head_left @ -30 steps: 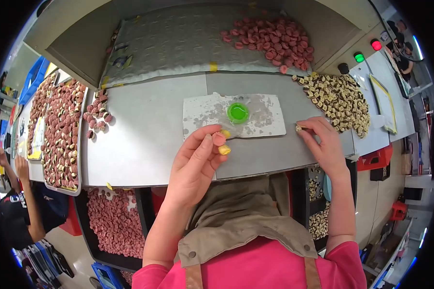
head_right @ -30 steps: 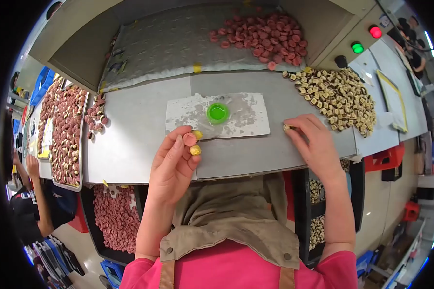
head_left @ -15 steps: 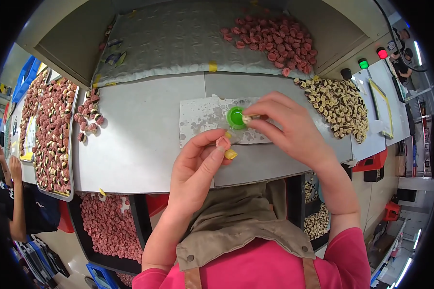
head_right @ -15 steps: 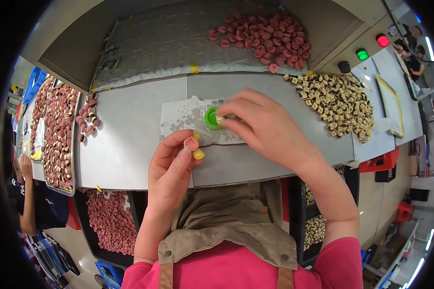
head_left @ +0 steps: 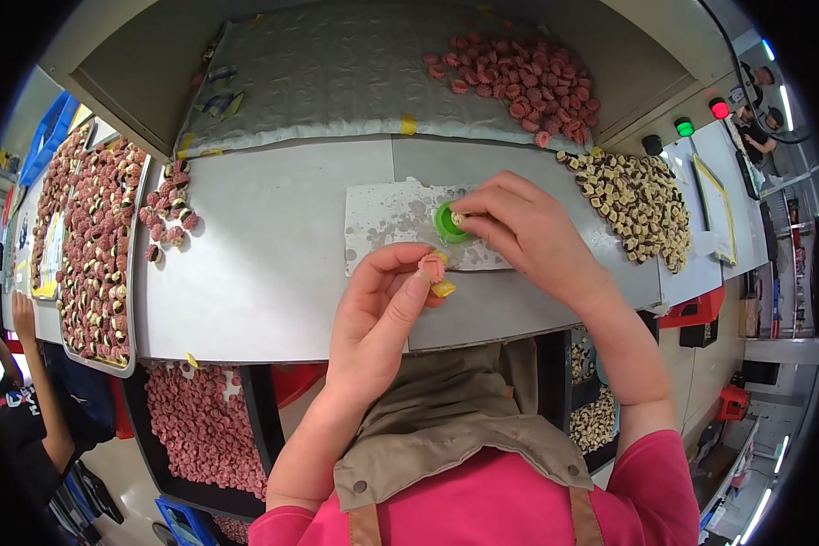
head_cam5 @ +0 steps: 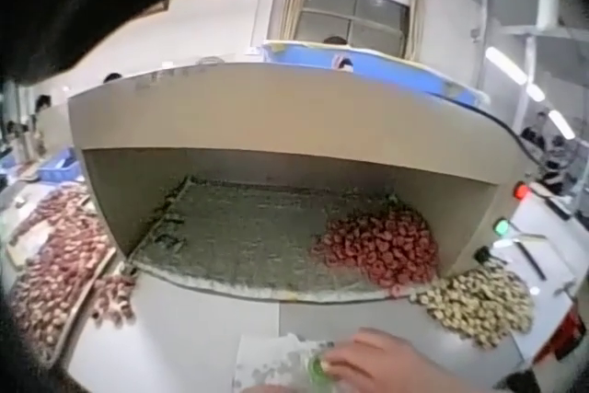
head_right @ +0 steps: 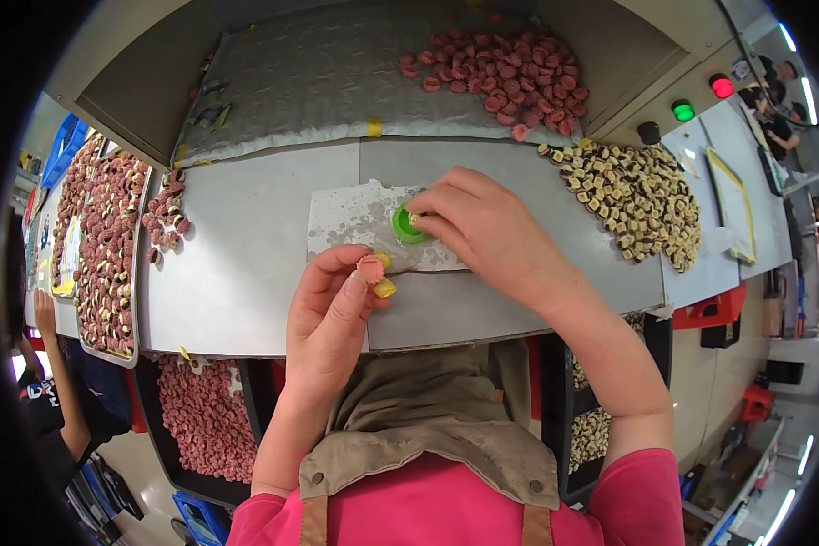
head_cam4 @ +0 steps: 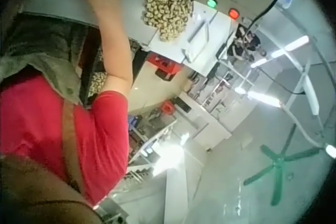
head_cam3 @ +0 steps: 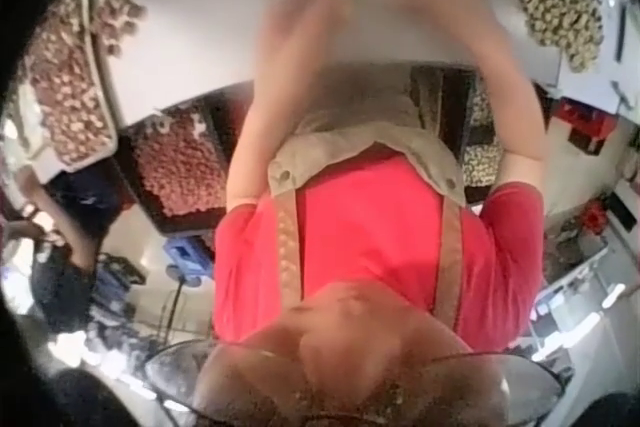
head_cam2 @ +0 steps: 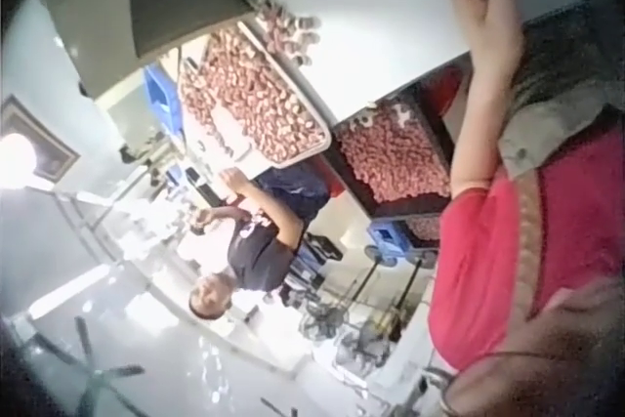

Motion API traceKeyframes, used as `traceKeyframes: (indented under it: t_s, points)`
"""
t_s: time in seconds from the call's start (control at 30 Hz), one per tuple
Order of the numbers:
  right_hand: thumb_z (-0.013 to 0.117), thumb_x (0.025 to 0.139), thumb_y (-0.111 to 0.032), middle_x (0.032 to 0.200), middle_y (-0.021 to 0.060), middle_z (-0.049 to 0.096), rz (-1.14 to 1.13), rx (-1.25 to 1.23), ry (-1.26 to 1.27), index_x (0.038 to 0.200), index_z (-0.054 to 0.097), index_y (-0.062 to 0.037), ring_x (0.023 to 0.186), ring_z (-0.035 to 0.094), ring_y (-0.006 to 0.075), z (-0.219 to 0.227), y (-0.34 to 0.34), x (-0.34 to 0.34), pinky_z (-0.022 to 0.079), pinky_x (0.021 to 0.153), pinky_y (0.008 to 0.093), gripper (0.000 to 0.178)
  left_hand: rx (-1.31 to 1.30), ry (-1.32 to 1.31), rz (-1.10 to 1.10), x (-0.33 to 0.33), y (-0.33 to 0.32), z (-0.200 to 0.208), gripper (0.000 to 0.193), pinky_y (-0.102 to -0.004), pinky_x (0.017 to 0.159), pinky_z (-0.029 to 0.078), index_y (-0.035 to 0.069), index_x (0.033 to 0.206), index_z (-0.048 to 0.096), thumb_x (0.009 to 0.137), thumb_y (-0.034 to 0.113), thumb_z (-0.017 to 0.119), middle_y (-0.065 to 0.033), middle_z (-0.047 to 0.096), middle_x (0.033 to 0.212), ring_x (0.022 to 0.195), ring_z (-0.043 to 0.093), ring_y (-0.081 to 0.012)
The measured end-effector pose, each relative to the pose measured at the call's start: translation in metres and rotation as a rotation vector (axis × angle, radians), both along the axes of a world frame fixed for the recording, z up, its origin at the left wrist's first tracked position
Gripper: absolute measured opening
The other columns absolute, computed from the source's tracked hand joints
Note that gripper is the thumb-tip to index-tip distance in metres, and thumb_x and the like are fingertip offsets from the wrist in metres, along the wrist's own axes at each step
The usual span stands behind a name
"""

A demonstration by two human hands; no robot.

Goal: Assembling small yellow and white plastic toy components at a factory workbench.

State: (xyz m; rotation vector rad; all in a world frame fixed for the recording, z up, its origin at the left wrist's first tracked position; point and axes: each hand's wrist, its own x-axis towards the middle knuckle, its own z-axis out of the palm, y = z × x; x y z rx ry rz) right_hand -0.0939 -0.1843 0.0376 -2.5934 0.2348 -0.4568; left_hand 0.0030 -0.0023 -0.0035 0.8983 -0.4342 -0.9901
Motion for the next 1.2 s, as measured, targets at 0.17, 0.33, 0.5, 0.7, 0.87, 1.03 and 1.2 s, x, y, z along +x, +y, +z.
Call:
traceKeyframes:
  t_s: [0.17, 0.33, 0.5, 0.7, 0.87, 1.03, 1.2]
  points:
    - [0.063, 0.085, -0.007, 0.09, 0.007, 0.058, -0.13, 0.479, -0.057, 0.098, 0.063, -0.0029, 0.08, 0.058, 0.0174, 0.0, 0.018, -0.01, 0.047, 0.068, 0.0284, 0.013, 0.029, 0.072, -0.046, 0.002, 0.0, 0.004, 0.029, -0.0274, 0.086, 0.046, 0.001, 0.121, 0.05, 0.098, 0.017, 0.051, -0.0054, 0.059, 0.111, 0.1, 0.055, -0.0113]
    - [0.063, 0.085, -0.005, 0.093, 0.0079, 0.059, -0.027, 0.624, -0.161, 0.102, 0.062, -0.0026, 0.082, 0.058, 0.017, 0.014, 0.038, -0.012, 0.047, 0.07, 0.0278, 0.017, 0.007, 0.107, -0.072, 0.001, 0.0, 0.004, 0.03, -0.027, 0.086, 0.046, 0.001, 0.122, 0.049, 0.098, 0.019, 0.05, -0.0049, 0.059, 0.111, 0.098, 0.055, -0.0114]
    - [0.064, 0.086, -0.005, 0.096, 0.0085, 0.059, 0.147, 0.053, -0.216, 0.102, 0.061, -0.0035, 0.083, 0.057, 0.0167, 0.009, 0.039, -0.009, 0.046, 0.073, 0.0275, 0.017, 0.016, 0.092, -0.04, -0.001, -0.002, 0.002, 0.029, -0.0272, 0.085, 0.045, 0.001, 0.122, 0.05, 0.098, 0.017, 0.05, -0.0051, 0.059, 0.109, 0.095, 0.055, -0.0114]
    - [0.065, 0.085, -0.007, 0.092, 0.0085, 0.059, -0.036, 0.498, -0.23, 0.1, 0.06, -0.0049, 0.082, 0.057, 0.02, -0.008, 0.058, -0.016, 0.047, 0.072, 0.0302, 0.016, 0.032, -0.272, 0.165, -0.016, 0.0, -0.002, 0.026, -0.0249, 0.087, 0.045, 0.002, 0.118, 0.056, 0.096, 0.016, 0.053, -0.0041, 0.059, 0.109, 0.097, 0.056, -0.0101]
    - [0.067, 0.084, -0.011, 0.094, 0.0073, 0.058, -0.067, 0.342, -0.387, 0.105, 0.06, -0.0055, 0.085, 0.056, 0.0196, -0.024, 0.062, -0.028, 0.046, 0.075, 0.0311, 0.023, 0.075, -0.293, 0.021, -0.01, 0.001, 0.007, 0.027, -0.0255, 0.087, 0.046, 0.001, 0.119, 0.056, 0.095, 0.015, 0.055, -0.0041, 0.059, 0.108, 0.098, 0.056, -0.0103]
    - [0.071, 0.083, -0.021, 0.103, 0.0076, 0.052, -0.081, 0.675, -0.348, 0.108, 0.06, -0.0046, 0.096, 0.051, 0.0169, -0.019, 0.059, -0.055, 0.043, 0.082, 0.0289, 0.032, 0.138, 0.029, -0.299, -0.01, -0.006, 0.021, 0.04, -0.0261, 0.088, 0.045, 0.001, 0.13, 0.045, 0.094, 0.013, 0.057, -0.0055, 0.059, 0.107, 0.098, 0.056, -0.0114]
    - [0.072, 0.081, -0.022, 0.103, 0.007, 0.051, -0.021, 0.794, -0.291, 0.106, 0.063, -0.0053, 0.096, 0.05, 0.0164, -0.033, 0.048, -0.073, 0.042, 0.083, 0.0283, 0.031, 0.123, 0.034, -0.411, -0.022, -0.018, 0.02, 0.054, -0.026, 0.088, 0.045, 0.003, 0.139, 0.032, 0.093, 0.016, 0.058, -0.007, 0.059, 0.107, 0.098, 0.056, -0.0126]
